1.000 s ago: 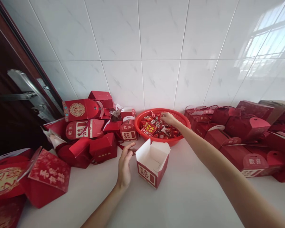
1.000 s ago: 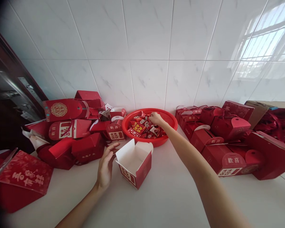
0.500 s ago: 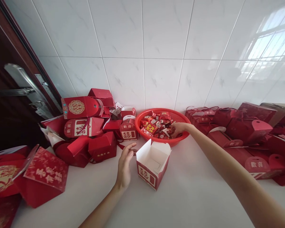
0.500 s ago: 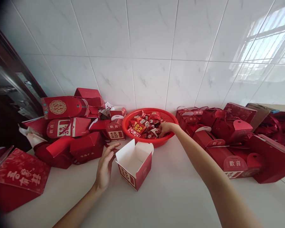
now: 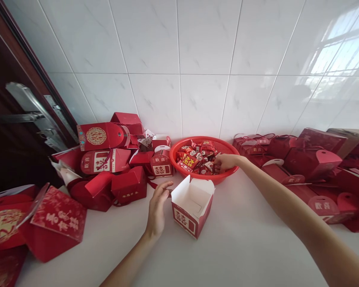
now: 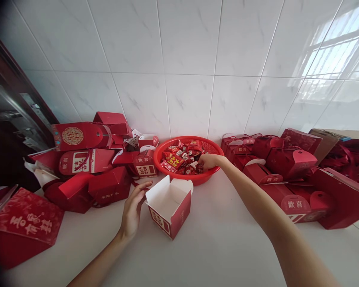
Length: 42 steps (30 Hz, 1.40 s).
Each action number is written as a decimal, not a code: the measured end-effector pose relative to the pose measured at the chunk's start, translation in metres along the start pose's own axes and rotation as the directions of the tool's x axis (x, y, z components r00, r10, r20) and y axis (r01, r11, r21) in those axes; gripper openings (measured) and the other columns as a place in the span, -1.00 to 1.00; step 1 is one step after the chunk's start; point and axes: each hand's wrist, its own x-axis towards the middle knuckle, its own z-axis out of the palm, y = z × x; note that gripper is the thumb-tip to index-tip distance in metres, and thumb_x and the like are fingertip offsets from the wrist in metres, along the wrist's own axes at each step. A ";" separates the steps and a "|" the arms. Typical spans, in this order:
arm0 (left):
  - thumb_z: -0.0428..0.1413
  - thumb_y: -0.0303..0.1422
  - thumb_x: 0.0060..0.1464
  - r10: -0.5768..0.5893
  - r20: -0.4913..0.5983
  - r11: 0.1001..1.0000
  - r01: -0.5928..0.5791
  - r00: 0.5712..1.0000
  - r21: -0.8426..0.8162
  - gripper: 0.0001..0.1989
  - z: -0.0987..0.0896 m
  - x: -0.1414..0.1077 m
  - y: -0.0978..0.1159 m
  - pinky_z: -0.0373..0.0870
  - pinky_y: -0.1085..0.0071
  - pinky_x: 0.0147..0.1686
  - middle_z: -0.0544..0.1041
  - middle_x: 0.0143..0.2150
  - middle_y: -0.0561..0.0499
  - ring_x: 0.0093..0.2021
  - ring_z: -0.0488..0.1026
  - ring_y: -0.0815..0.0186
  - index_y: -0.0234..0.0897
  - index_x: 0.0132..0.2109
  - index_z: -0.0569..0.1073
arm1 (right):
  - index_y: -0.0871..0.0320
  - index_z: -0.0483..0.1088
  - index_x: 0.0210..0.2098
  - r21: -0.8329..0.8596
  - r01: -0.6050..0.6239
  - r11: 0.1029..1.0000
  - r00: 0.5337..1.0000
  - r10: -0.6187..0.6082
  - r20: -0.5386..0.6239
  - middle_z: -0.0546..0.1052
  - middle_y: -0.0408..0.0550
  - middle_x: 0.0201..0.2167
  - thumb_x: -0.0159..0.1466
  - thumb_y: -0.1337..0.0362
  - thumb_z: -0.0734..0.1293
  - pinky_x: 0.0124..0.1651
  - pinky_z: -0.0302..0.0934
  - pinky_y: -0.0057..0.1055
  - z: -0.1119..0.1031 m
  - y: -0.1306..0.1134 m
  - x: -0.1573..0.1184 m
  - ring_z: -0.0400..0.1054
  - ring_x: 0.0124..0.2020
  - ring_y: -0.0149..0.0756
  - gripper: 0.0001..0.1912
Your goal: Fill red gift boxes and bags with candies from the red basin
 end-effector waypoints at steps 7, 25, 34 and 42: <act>0.11 -0.10 0.10 -0.006 -0.021 1.000 0.006 1.000 -0.006 -0.62 0.000 0.000 0.005 0.37 0.36 -0.10 0.53 -0.01 -0.08 -0.10 0.45 0.17 -0.25 -0.09 0.58 | 0.17 0.34 -0.51 0.353 0.230 0.907 0.932 -0.100 -0.348 0.41 -0.21 -0.55 -0.09 0.08 0.50 -0.33 0.27 -0.38 -0.005 0.000 -0.009 0.33 -0.43 -0.33 -0.65; 0.33 -0.07 -0.06 -0.009 0.007 0.961 0.011 1.000 -0.276 -0.53 0.000 0.012 0.041 0.46 0.29 -0.11 0.63 -0.09 -0.11 -0.12 0.55 0.16 -0.24 -0.05 0.61 | 0.16 0.38 -0.47 0.357 0.783 0.509 0.574 -0.372 -0.730 0.39 -0.25 -0.54 0.11 0.20 0.49 -0.35 0.14 -0.49 0.049 -0.150 -0.030 0.22 -0.48 -0.45 -0.77; 0.44 -0.15 -0.22 -0.080 -0.115 0.938 0.036 0.990 -0.344 -0.63 0.002 0.011 0.044 0.48 0.26 -0.08 0.65 -0.25 -0.02 -0.17 0.57 0.18 -0.24 -0.27 0.61 | 0.14 0.39 -0.32 0.640 0.722 0.262 0.692 -0.289 -0.662 0.48 -0.20 -0.47 0.10 0.14 0.49 -0.29 0.33 -0.40 0.042 -0.154 -0.028 0.40 -0.43 -0.36 -0.72; 0.44 -0.16 -0.27 -0.142 -0.220 0.907 0.038 0.965 -0.420 -0.61 0.001 0.012 0.050 0.47 0.23 -0.09 0.63 -0.28 0.01 -0.20 0.56 0.19 -0.25 -0.28 0.59 | 0.15 0.36 -0.23 0.791 0.325 0.519 0.848 0.211 -0.486 0.60 -0.07 -0.35 0.32 0.27 0.33 -0.37 0.41 -0.50 -0.013 -0.064 -0.015 0.43 -0.48 -0.44 -0.92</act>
